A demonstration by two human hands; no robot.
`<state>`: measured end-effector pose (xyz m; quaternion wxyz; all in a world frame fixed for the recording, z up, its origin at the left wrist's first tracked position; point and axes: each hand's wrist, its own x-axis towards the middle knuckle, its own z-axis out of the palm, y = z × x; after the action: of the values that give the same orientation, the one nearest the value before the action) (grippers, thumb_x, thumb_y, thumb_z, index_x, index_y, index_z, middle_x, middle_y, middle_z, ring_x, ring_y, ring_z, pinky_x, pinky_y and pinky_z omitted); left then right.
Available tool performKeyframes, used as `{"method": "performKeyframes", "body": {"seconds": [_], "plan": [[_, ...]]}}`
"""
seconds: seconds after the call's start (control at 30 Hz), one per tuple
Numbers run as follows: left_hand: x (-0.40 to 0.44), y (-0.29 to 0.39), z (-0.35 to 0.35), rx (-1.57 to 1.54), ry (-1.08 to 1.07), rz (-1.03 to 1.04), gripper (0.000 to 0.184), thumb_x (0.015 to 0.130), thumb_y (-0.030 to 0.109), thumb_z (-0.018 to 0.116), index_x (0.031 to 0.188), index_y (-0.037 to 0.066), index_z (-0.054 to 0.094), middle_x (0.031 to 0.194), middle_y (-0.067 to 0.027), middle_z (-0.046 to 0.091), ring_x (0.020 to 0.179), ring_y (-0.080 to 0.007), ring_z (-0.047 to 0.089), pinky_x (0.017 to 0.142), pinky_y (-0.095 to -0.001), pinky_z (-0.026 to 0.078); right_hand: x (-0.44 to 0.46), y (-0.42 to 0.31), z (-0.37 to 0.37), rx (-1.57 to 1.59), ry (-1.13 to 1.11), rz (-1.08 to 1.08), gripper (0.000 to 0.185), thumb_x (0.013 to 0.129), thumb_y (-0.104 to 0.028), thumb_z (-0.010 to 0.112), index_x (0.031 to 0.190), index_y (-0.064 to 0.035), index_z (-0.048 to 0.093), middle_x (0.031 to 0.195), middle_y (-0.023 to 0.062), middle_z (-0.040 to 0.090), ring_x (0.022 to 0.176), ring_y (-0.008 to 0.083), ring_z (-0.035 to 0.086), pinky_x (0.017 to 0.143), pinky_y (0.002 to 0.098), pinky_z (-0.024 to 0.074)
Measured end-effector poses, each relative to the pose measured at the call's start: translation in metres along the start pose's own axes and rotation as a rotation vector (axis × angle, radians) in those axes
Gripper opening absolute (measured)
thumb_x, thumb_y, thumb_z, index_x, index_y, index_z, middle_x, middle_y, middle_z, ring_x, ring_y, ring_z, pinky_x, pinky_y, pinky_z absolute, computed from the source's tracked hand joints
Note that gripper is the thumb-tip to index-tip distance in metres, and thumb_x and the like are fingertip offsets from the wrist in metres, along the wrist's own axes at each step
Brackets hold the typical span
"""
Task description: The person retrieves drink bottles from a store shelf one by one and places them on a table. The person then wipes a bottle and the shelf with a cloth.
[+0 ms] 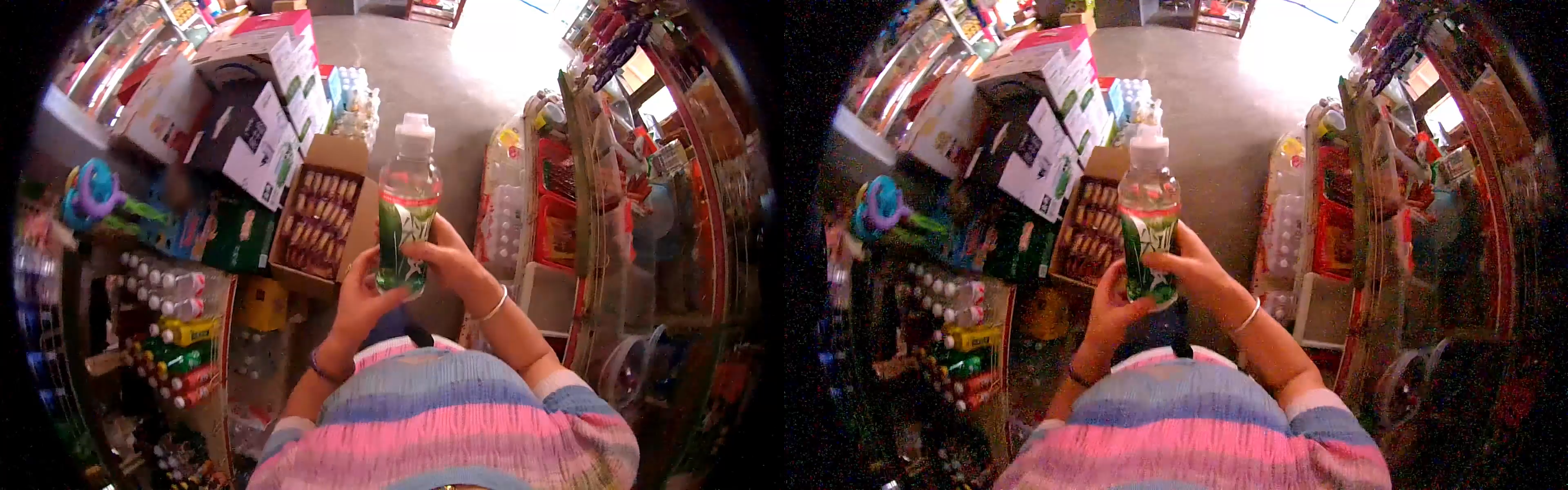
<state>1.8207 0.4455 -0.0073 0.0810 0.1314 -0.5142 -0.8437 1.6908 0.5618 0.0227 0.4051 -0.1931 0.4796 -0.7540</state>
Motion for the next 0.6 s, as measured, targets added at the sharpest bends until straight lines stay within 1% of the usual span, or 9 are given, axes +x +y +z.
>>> {"method": "performKeyframes", "body": {"seconds": [0.07, 0.13, 0.17, 0.27, 0.37, 0.5, 0.6], "plan": [[0.045, 0.015, 0.007, 0.034, -0.010, -0.047, 0.070, 0.069, -0.004, 0.073, 0.129, -0.001, 0.036, 0.119, -0.0116, 0.048, 0.103, -0.0213, 0.057, 0.087, -0.0319, 0.050, 0.032, -0.023, -0.023, -0.002, 0.016, 0.010, 0.057, 0.075, -0.010, 0.064, 0.126, 0.0040, 0.041, 0.117, 0.0163, 0.056, 0.107, 0.0244, 0.057, 0.095, 0.0370, 0.0444], [0.101, 0.030, 0.015, 0.055, -0.043, -0.038, 0.070, 0.069, -0.004, 0.073, 0.128, -0.001, 0.037, 0.119, -0.0114, 0.048, 0.102, -0.0208, 0.058, 0.086, -0.0310, 0.051, 0.070, -0.046, -0.054, -0.016, 0.005, -0.033, 0.058, 0.075, -0.009, 0.063, 0.127, 0.0048, 0.040, 0.119, 0.0176, 0.055, 0.109, 0.0259, 0.056, 0.096, 0.0383, 0.0440], [0.126, 0.033, 0.019, 0.045, -0.062, -0.042, 0.070, 0.069, -0.004, 0.072, 0.128, -0.001, 0.037, 0.119, -0.0113, 0.048, 0.101, -0.0205, 0.058, 0.086, -0.0305, 0.051, 0.085, -0.056, -0.067, 0.057, 0.006, -0.050, 0.055, 0.075, -0.007, 0.066, 0.124, 0.0010, 0.043, 0.112, 0.0072, 0.057, 0.102, 0.0154, 0.055, 0.091, 0.0298, 0.0428], [0.196, 0.041, 0.036, 0.049, -0.112, -0.089, 0.070, 0.068, -0.006, 0.073, 0.128, 0.000, 0.037, 0.119, -0.0105, 0.048, 0.101, -0.0199, 0.058, 0.085, -0.0302, 0.051, 0.124, -0.085, -0.108, 0.119, 0.057, -0.077, 0.055, 0.074, -0.007, 0.067, 0.124, 0.0009, 0.044, 0.112, 0.0075, 0.057, 0.102, 0.0156, 0.055, 0.091, 0.0294, 0.0430], [0.272, 0.047, 0.055, 0.060, -0.139, -0.130, 0.071, 0.068, -0.007, 0.073, 0.128, 0.001, 0.037, 0.119, -0.0103, 0.048, 0.101, -0.0200, 0.058, 0.084, -0.0300, 0.052, 0.172, -0.112, -0.158, 0.111, 0.071, -0.146, 0.060, 0.073, -0.006, 0.061, 0.127, 0.0062, 0.039, 0.121, 0.0186, 0.054, 0.111, 0.0264, 0.055, 0.096, 0.0383, 0.0444], [0.368, 0.049, 0.085, 0.078, -0.124, -0.153, 0.071, 0.068, -0.008, 0.072, 0.128, 0.002, 0.038, 0.119, -0.0105, 0.048, 0.100, -0.0200, 0.059, 0.082, -0.0292, 0.052, 0.234, -0.148, -0.227, 0.110, 0.078, -0.141, 0.060, 0.072, -0.006, 0.061, 0.127, 0.0059, 0.039, 0.122, 0.0185, 0.053, 0.110, 0.0262, 0.055, 0.095, 0.0380, 0.0446], [0.442, 0.067, 0.118, 0.146, -0.090, -0.167, 0.069, 0.068, -0.006, 0.072, 0.127, 0.001, 0.038, 0.119, -0.0111, 0.048, 0.099, -0.0197, 0.060, 0.080, -0.0287, 0.053, 0.285, -0.195, -0.275, 0.156, 0.066, -0.156, 0.060, 0.072, -0.005, 0.060, 0.128, 0.0059, 0.039, 0.122, 0.0184, 0.053, 0.110, 0.0264, 0.055, 0.095, 0.0380, 0.0448]]}}
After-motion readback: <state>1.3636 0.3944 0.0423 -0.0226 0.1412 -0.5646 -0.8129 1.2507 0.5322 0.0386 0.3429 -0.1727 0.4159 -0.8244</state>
